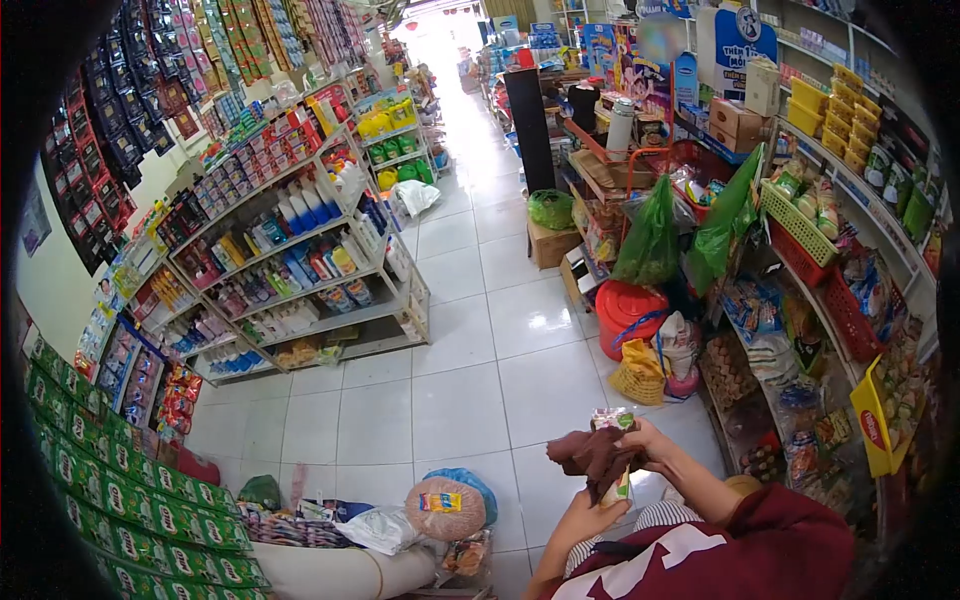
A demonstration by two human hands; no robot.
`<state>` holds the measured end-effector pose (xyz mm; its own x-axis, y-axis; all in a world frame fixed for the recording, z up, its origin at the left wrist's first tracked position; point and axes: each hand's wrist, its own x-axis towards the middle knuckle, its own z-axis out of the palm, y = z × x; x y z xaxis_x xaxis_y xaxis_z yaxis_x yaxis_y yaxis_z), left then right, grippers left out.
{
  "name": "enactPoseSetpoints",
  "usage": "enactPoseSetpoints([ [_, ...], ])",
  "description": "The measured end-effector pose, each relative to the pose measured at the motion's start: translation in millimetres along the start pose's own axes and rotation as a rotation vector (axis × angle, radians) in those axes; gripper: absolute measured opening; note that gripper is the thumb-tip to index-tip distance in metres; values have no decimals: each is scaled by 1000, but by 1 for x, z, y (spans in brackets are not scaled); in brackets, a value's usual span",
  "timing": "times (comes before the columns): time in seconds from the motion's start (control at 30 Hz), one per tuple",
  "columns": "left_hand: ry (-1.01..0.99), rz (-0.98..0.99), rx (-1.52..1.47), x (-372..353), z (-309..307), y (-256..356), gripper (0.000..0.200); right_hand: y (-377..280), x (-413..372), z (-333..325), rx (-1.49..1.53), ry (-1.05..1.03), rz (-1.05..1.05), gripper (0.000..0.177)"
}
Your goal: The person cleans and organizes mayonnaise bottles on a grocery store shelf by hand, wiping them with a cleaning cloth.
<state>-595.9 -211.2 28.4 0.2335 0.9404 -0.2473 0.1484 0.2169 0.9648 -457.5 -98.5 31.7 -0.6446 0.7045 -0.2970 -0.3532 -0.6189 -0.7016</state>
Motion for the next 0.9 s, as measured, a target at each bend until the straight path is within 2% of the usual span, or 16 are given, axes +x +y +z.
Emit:
enactPoseSetpoints([
  [0.07, 24, 93, 12, 16, 18, 0, 43, -11, -10, -14, -26, 151, -66, 34],
  [0.1, -37, 4, 36, 22, 28, 10, 43, -14, -17, -29, -41, 221, -94, 32],
  [0.2, -160, 4, 349, 54, 75, 17, 47, -33, -49, -81, -79, 365, -172, 20],
  [0.23, -288, 104, 499, 75, 97, -11, 49, -36, -58, -106, -62, 427, -200, 18],
  [0.27, -276, -10, 390, 86, 118, 0, 48, -37, -71, -134, -46, 490, -227, 17],
  [0.37, -337, -112, 313, 127, 182, 10, 51, -43, -118, -206, -12, 661, -281, 14],
  [0.4, -394, -151, 321, 139, 202, 12, 51, -53, -137, -215, -63, 719, -370, 11],
  [0.43, -372, -150, 309, 145, 225, 20, 51, -61, -154, -241, -379, 790, -385, 11],
  [0.47, -449, -171, 355, 155, 245, 28, 50, -74, -170, -258, -687, 859, -386, 12],
  [0.57, -590, -191, 345, 182, 293, 48, 53, -101, -215, -295, -791, 985, -366, 11],
  [0.67, -594, -64, 506, 213, 327, 53, 57, -124, -241, -315, -678, 1030, -429, 12],
  [0.73, -517, 0, 609, 222, 343, 75, 60, -133, -248, -331, -430, 924, -441, 13],
  [0.8, -577, -6, 669, 233, 350, 72, 59, -130, -250, -356, -170, 824, -456, 15],
  [0.9, -616, -62, 711, 242, 369, 80, 62, -137, -259, -375, -159, 809, -474, 18],
])
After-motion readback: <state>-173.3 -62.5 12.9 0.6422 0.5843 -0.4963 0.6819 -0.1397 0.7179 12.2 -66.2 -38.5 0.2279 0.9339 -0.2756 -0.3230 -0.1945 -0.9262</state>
